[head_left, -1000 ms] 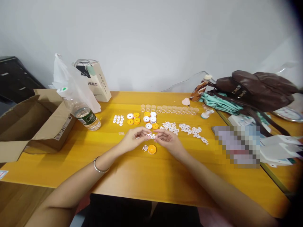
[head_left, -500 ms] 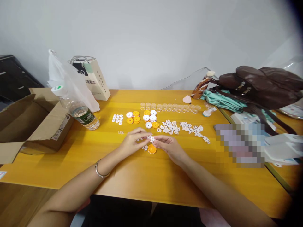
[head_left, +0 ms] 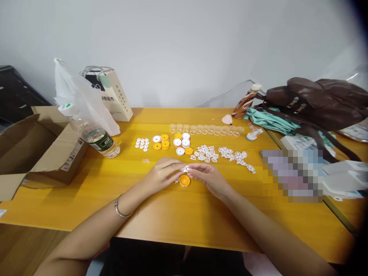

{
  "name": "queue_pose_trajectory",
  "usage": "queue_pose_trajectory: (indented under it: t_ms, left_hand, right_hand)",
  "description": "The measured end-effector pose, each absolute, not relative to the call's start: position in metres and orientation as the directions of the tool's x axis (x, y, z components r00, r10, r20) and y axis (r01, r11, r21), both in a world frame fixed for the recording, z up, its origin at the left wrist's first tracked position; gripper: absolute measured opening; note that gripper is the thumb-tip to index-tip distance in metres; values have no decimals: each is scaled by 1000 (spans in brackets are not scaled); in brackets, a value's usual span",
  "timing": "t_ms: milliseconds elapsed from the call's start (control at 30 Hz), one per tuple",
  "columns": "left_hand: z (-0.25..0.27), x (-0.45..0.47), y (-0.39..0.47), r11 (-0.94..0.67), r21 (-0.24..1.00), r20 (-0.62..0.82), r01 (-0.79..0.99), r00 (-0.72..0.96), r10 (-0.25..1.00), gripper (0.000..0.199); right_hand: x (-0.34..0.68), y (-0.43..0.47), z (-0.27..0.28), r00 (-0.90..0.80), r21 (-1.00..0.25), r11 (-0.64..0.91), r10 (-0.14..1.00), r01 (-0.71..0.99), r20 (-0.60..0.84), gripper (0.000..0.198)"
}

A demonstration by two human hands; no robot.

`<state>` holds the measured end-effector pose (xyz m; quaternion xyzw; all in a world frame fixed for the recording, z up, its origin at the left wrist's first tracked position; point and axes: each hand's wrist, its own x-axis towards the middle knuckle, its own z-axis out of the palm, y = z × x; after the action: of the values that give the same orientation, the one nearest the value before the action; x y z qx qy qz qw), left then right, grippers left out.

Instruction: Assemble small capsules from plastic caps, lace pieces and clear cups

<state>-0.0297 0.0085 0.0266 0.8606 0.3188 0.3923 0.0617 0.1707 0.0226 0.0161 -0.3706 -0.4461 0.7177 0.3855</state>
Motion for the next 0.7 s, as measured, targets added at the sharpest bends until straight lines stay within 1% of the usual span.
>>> queue_pose_trajectory:
  t_ms: [200,433,500,533,600,700]
  left_hand:
    - [28,-26,7,-764,418,575,491,508,641,23]
    - [24,-19,2,-773,435,603,462,488,631,23]
    - [23,-18,1,-768,468,602,437,479,639,23]
    - [22,-17,1,-752,504,596,426,459,659,24]
    - [23,-16,0,-674,622,551,398,389,738,24]
    - [22,-13,0,-457,834,375,309,289,881,20]
  right_hand:
    - [169,21,18,-456,-923,-306,873,-232,-175,18]
    - [165,17,16,-428,-928,-283,890,-242,-159,16]
    - [163,15,16,-407,-935,-258,902,-243,-143,14]
    - [163,15,16,-399,-939,-245,907,-241,-135,13]
    - [163,14,18,-393,-947,-222,912,-231,-118,13]
    - [164,13,20,-393,-958,-192,915,-213,-96,14]
